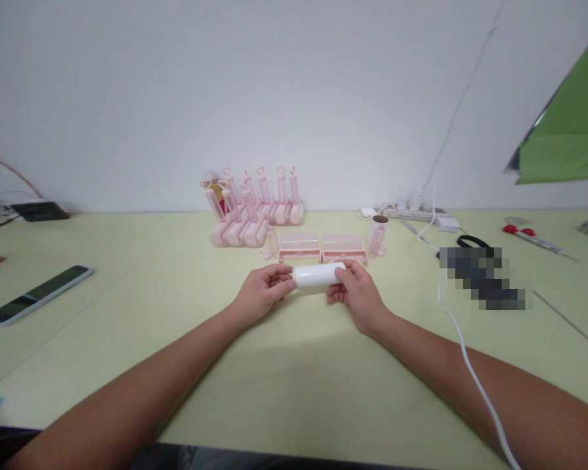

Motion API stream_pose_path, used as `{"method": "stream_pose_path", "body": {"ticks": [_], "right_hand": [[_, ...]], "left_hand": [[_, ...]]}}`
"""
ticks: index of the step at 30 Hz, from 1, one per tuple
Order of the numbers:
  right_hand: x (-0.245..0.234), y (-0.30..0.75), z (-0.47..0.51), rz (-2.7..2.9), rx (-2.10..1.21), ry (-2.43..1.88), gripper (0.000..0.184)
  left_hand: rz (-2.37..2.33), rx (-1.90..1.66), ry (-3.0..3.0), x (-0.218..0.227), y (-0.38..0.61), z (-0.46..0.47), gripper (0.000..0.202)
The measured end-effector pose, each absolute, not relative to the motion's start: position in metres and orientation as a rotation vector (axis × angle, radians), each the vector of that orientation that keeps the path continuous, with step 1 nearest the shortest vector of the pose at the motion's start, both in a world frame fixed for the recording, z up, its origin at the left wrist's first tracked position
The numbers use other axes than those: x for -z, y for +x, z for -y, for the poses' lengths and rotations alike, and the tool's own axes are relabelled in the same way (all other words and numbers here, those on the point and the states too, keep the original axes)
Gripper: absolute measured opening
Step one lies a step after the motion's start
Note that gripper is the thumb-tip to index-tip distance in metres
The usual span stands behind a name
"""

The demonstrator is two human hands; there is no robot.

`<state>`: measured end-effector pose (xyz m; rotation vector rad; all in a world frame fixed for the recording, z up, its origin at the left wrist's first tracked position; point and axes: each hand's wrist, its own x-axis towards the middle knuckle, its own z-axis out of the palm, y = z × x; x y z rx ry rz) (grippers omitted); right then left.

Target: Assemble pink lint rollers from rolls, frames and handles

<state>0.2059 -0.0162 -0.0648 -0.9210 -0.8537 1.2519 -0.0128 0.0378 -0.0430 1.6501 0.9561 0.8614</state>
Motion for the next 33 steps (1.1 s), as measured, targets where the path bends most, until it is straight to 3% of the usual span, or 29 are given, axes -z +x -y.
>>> {"method": "stream_pose_path", "body": {"ticks": [6,14,21,28,33], "right_hand": [[0.059,0.203,0.019,0.857,-1.293,-0.924,0.032],[0.062,0.206,0.013,0.693,-1.290,-0.897,0.022],[0.063,0.207,0.012,0.725,-1.333,-0.897,0.020],[0.063,0.208,0.009,0.632,-1.224,-0.863,0.018],[0.063,0.216,0.003,0.518,-1.177,-0.855,0.020]], "left_hand": [[-0.913,-0.867,1.684,0.042,-0.011,-0.035,0.049],[-0.945,-0.983,1.658,0.041,-0.009,-0.034,0.073],[-0.943,-0.817,1.857,0.054,0.003,-0.036,0.042],[-1.159,-0.779,2.168,0.050,-0.009,-0.042,0.037],[-1.194,-0.563,2.452,0.045,-0.009,-0.036,0.036]]}}
